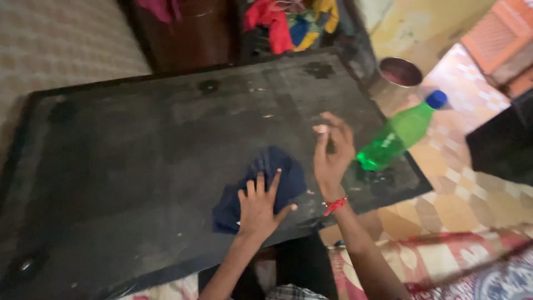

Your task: The person pours liquid from a green bottle onto a table surface and wipes the surface with a cloth. Then, the person folds a blue garment on the cleaned table.

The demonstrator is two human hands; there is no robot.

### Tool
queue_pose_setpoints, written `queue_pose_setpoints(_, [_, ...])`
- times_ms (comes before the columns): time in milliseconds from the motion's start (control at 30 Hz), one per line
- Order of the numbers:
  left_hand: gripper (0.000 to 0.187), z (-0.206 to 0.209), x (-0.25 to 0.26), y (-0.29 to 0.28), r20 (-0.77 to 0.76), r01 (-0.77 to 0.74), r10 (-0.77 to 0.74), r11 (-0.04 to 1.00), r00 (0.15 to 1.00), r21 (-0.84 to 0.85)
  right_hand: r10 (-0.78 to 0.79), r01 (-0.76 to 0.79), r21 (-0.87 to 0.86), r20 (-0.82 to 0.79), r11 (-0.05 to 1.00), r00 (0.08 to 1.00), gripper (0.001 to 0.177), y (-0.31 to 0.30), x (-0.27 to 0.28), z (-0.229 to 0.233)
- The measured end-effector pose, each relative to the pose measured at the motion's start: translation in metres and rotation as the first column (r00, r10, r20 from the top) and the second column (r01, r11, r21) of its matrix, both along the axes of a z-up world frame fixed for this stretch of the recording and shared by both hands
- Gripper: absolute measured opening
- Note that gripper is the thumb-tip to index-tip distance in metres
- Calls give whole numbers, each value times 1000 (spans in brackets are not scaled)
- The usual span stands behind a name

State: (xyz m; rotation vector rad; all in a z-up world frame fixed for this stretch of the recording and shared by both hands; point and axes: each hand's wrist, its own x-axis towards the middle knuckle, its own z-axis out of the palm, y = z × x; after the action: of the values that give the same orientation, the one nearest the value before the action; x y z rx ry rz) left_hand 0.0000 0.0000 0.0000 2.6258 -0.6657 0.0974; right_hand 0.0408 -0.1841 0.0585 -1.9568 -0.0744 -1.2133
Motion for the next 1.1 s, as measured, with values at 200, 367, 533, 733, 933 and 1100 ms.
queue_pose_setpoints(200, [63, -16, 11, -42, 59, 208, -201, 964, 978, -165, -637, 615, 245, 13, 749, 771, 40, -86, -42, 2])
queue_pose_setpoints(367, [54, -26, 9, -49, 74, 315, -306, 917, 949, -247, -313, 305, 146, 38, 941, 949, 114, -128, -47, -18])
queue_pose_setpoints(533, [56, -10, 9, -27, 70, 263, -254, 947, 965, -185, -317, 334, 71, -183, 940, 931, 99, -151, -22, -25])
queue_pose_setpoints(733, [65, 86, 35, 26, 127, 330, -327, 700, 936, -633, 416, -330, 321, -253, 888, 874, 67, -100, -23, 33])
queue_pose_setpoints(933, [46, 189, 93, 39, 5, 123, -555, 176, 832, -977, 994, -652, 754, -106, 81, 1, 85, 0, -18, 55])
queue_pose_setpoints(1100, [51, 203, 108, 43, 96, -186, -946, -159, 308, -970, 977, -556, 811, 84, -181, -196, 80, 67, -17, 50])
